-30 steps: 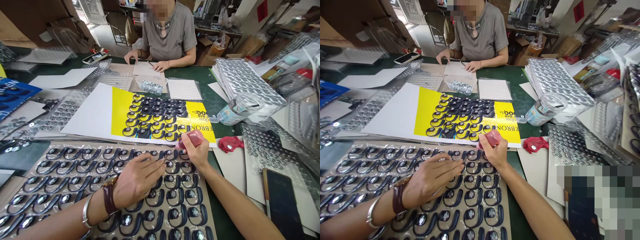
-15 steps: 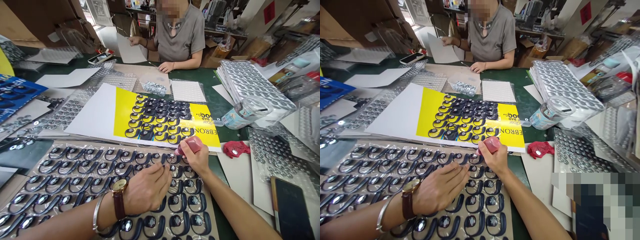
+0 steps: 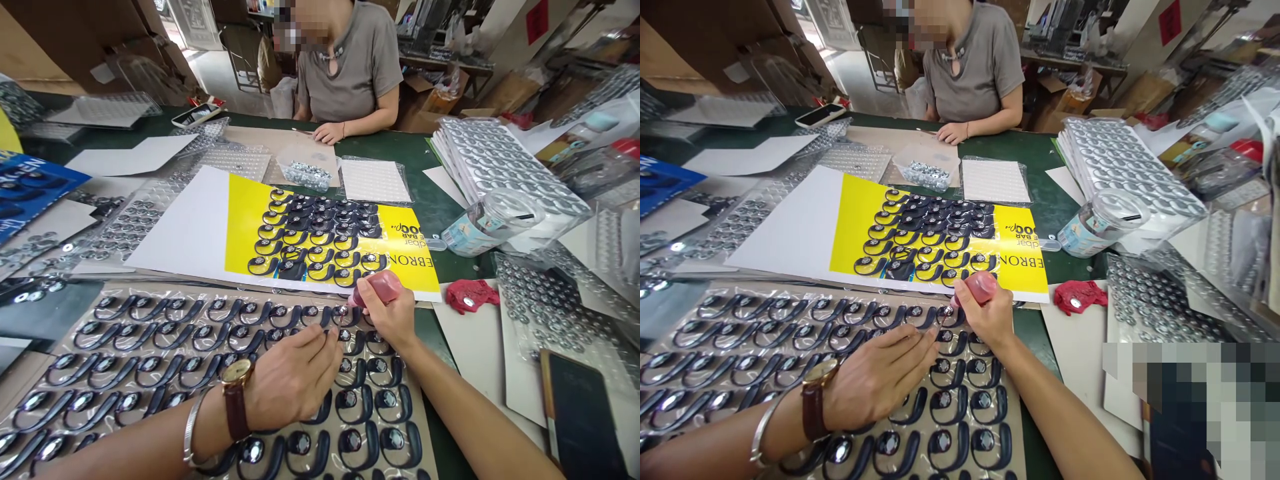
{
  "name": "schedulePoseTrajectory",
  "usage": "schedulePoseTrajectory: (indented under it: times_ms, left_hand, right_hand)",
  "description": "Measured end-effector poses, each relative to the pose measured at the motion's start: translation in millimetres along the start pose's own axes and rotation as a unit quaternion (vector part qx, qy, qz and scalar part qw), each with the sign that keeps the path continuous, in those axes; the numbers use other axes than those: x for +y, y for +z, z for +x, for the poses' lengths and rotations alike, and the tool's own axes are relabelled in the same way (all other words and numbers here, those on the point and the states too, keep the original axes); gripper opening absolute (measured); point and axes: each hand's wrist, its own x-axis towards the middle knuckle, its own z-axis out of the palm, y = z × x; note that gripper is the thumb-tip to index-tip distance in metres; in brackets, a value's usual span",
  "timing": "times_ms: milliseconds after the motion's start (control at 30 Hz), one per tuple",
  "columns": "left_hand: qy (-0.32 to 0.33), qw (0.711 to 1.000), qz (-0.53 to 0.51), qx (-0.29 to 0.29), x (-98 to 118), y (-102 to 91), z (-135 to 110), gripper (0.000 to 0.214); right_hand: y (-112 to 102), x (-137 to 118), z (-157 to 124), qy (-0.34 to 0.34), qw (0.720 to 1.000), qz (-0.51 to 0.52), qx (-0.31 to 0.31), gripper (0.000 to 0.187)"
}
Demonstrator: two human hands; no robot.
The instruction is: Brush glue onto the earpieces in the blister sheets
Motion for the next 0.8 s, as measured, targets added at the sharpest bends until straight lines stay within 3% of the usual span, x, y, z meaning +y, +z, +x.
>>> schedulePoseTrajectory:
  times_ms: [400, 800]
  left_hand:
    - [-0.014, 0.999, -0.025, 0.014, -3.6, -2.0, 2.8, 0.034]
    - [-0.028, 0.999, -0.041, 0.013, -5.1, -5.0, 1.7, 0.034]
  right_hand:
    - [-1.7, -0.8, -0.6, -0.014, 0.999, -0.007, 0.048, 0.020]
    - [-2.3, -7.0, 3.0, -0.035, 0.997, -0.059, 0.036, 0.022]
